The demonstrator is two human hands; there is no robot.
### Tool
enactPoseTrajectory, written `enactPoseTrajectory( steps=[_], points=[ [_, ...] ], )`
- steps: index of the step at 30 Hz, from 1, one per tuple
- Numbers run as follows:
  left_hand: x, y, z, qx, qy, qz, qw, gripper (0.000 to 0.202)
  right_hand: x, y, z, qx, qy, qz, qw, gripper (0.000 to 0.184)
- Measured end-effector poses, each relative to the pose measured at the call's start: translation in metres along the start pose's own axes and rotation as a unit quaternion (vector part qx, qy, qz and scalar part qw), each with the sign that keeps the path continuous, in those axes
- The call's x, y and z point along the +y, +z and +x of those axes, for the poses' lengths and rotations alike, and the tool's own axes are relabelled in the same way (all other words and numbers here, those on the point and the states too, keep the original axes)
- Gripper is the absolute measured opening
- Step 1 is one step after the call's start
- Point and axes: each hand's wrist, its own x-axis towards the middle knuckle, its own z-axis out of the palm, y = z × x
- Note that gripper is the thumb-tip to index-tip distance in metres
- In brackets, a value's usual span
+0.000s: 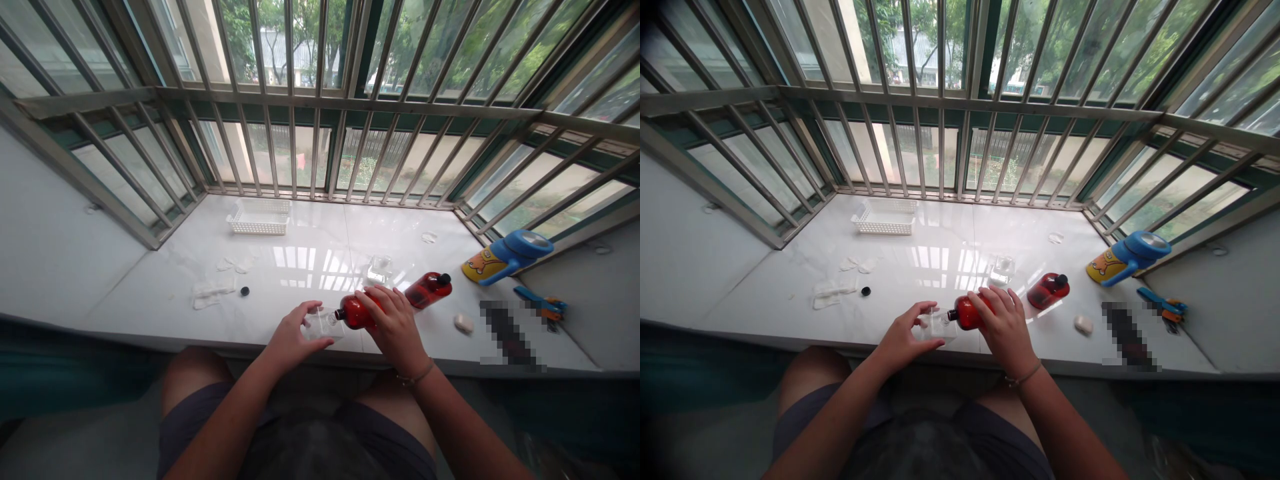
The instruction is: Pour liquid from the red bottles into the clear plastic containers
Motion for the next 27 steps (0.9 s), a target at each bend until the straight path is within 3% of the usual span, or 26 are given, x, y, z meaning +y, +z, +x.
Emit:
enactPoseTrajectory(
  steps=[27],
  points=[
    [-0.003,0.004,0.001,-0.029,0.006,-0.086,0.996,0.076,-0.004,-0.014,0.007,0.0,-0.016,-0.017,1.0,0.062]
  ],
)
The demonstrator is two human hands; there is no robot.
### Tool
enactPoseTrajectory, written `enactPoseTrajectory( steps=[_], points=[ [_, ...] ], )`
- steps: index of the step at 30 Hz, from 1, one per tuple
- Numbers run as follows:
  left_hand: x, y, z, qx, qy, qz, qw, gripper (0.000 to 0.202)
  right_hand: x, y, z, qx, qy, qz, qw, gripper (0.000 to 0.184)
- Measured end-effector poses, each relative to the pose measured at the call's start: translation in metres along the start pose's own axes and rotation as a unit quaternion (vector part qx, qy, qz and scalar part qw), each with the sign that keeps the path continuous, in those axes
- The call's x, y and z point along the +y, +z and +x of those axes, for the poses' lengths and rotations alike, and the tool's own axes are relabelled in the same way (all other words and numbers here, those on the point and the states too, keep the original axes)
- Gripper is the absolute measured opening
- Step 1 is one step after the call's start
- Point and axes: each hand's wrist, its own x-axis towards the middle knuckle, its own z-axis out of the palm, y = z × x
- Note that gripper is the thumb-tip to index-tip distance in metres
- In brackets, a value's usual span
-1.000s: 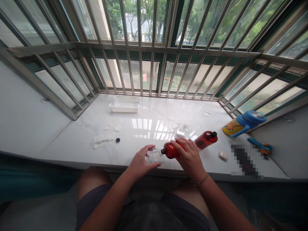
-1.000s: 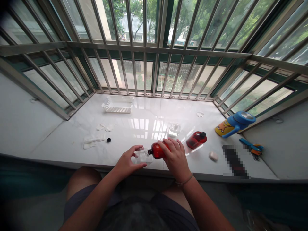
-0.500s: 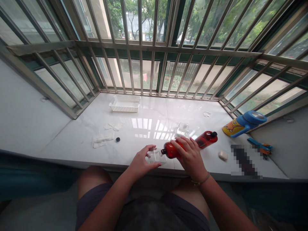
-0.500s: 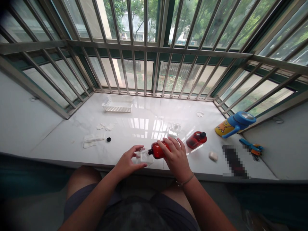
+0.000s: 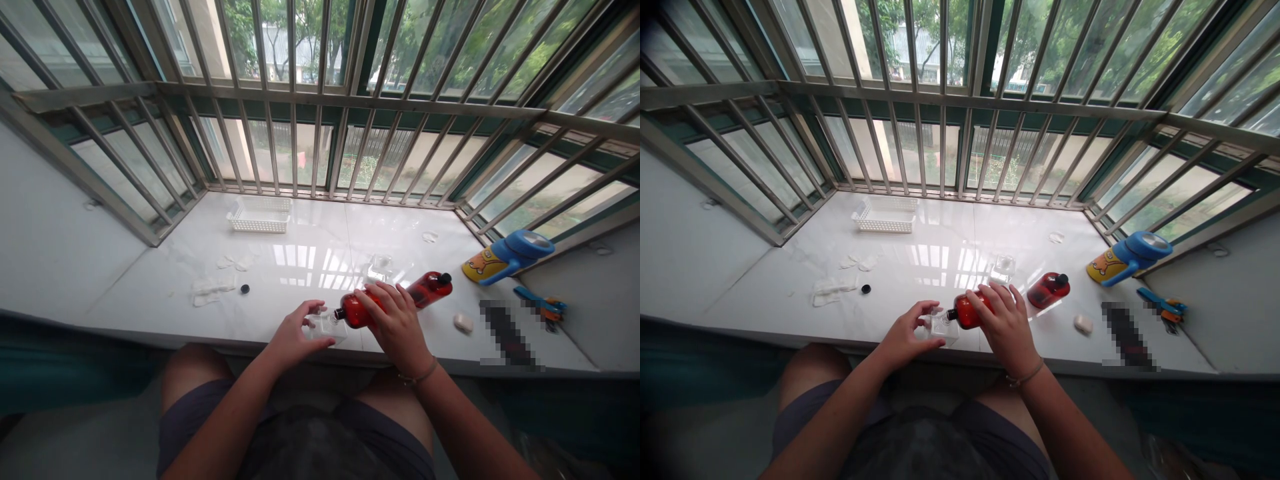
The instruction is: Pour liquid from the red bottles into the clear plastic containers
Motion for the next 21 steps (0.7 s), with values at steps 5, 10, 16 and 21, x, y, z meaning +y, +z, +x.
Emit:
enactPoseTrajectory(
  steps=[5,10,16,21],
  points=[
    [-0.0015,-0.0004,-0.0003,0.003,0.0,0.005,1.0,0.076,0.0007,0.0015,-0.0006,-0.001,0.0,-0.001,1.0,0.064],
    [-0.0022,-0.0011,-0.0005,0.002,-0.001,0.006,1.0,0.075,-0.0003,0.0009,0.0,-0.003,0.002,0.002,1.0,0.065],
    [0.0002,-0.0011,-0.0009,0.003,-0.004,0.01,1.0,0.075,-0.0002,0.0012,0.0003,-0.002,-0.001,-0.002,1.0,0.061],
    [-0.0016,-0.0011,-0.0012,-0.002,-0.007,0.005,1.0,0.076,0.0,0.0021,0.0001,-0.001,-0.006,-0.01,1.0,0.063]
  ],
)
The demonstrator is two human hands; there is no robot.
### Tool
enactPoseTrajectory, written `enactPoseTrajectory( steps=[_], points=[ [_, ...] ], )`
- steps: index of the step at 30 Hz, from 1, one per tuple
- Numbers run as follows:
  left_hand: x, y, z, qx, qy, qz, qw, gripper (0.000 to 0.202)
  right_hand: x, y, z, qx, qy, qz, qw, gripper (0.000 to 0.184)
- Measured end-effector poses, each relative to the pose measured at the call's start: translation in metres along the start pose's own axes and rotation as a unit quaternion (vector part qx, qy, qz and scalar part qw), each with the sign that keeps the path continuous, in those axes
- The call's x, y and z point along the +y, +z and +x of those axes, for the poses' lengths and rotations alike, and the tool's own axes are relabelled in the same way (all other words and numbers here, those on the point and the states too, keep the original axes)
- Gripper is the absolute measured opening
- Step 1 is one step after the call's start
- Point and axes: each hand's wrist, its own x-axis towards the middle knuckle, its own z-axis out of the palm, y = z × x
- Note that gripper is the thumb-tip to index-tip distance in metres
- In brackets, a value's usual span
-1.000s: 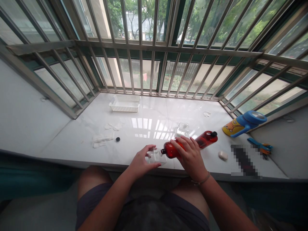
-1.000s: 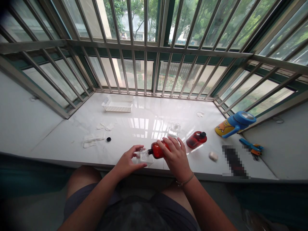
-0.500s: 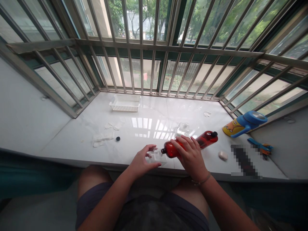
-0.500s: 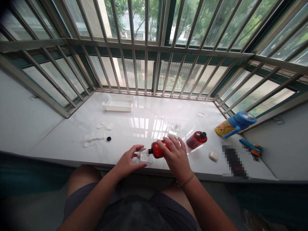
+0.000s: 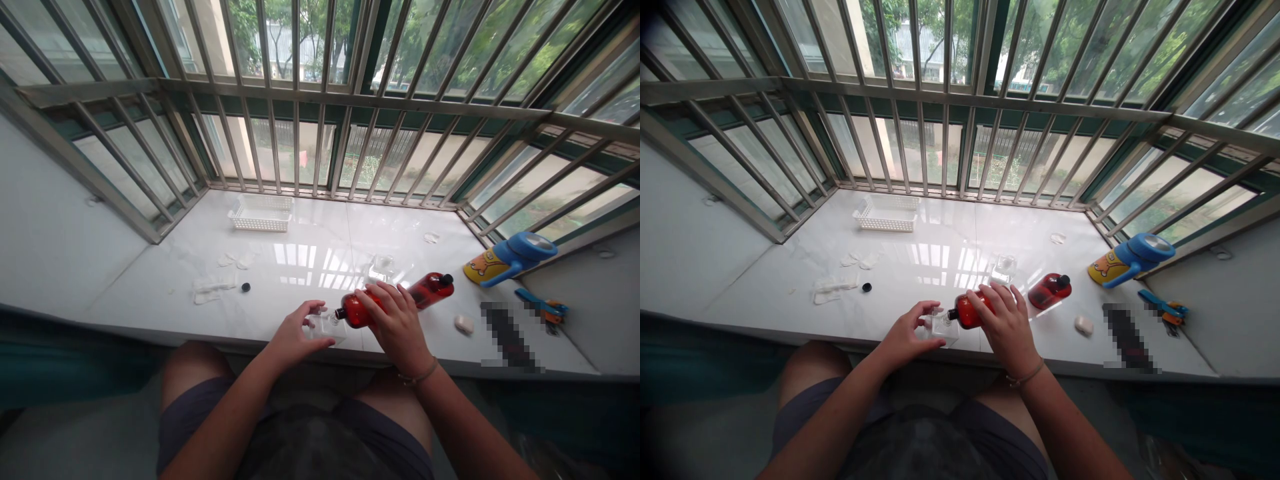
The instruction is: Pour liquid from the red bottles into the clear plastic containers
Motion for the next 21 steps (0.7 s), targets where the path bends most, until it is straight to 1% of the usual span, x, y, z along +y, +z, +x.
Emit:
enactPoseTrajectory(
  steps=[8,14,21],
  points=[
    [-0.0041,-0.0003,0.0004,0.001,0.002,-0.003,1.0,0.076,-0.0001,-0.0009,0.0001,0.003,0.001,-0.001,1.0,0.06],
    [-0.0062,0.0004,0.0016,0.0,-0.005,0.004,1.0,0.077,-0.0001,-0.0013,-0.0004,0.019,0.0,-0.007,1.0,0.052],
    [-0.0097,0.0006,0.002,0.0,-0.001,0.013,1.0,0.077,0.0002,-0.0014,-0.0021,0.021,-0.005,-0.017,1.0,0.052]
  ],
)
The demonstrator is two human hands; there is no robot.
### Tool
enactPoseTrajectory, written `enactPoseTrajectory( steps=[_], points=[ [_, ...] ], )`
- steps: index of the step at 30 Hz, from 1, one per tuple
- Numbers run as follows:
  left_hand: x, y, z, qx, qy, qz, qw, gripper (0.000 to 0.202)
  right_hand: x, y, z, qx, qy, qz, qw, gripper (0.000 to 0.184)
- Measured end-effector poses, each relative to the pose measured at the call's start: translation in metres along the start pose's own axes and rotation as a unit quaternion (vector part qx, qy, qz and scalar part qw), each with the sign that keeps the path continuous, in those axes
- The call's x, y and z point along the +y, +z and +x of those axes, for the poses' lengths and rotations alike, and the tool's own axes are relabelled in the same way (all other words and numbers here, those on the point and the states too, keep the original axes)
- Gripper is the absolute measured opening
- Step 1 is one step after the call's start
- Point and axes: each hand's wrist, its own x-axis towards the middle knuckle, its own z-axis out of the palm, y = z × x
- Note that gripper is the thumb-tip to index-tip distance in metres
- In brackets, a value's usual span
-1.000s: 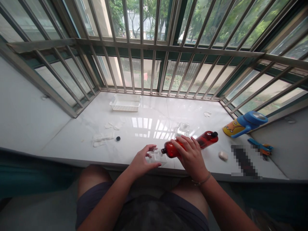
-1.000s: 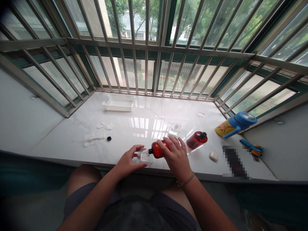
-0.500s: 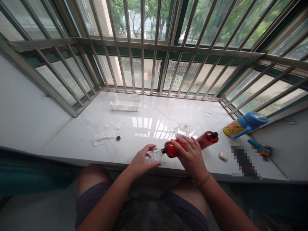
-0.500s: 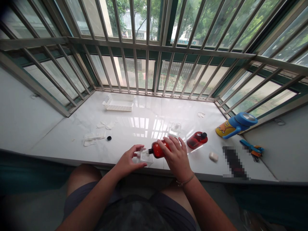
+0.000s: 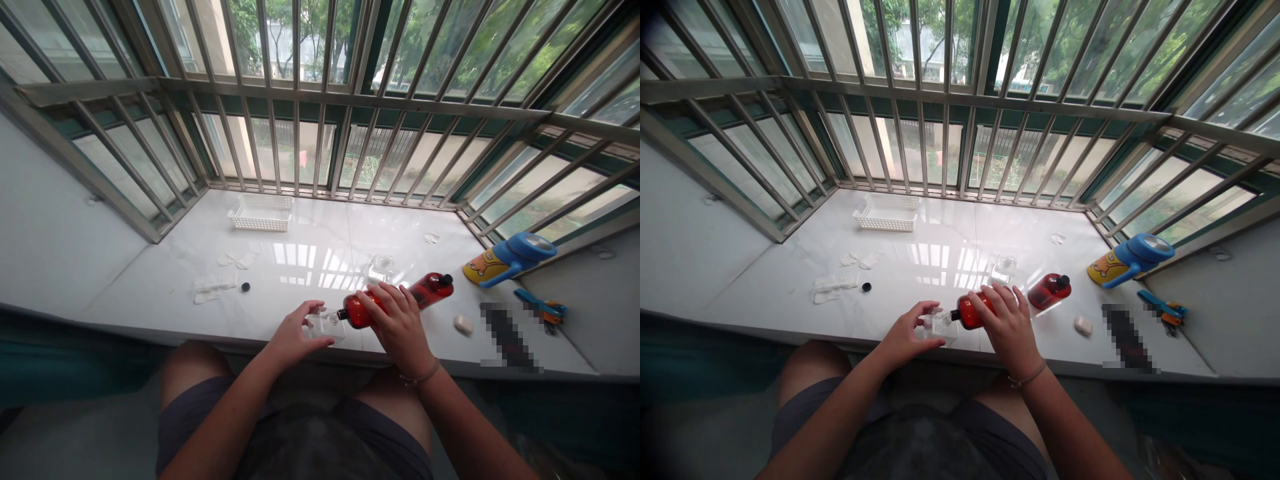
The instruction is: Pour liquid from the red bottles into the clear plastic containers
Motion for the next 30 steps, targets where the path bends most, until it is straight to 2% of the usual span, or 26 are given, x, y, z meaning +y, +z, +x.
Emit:
enactPoseTrajectory(
  steps=[10,30],
  points=[
    [0.003,0.0,0.0,-0.005,-0.005,0.008,1.0,0.077,0.001,0.0,0.0,-0.003,-0.001,-0.004,1.0,0.054],
    [-0.01,-0.001,0.003,0.009,-0.005,0.022,1.0,0.077,0.003,-0.001,0.004,-0.003,-0.009,-0.019,1.0,0.053]
  ],
)
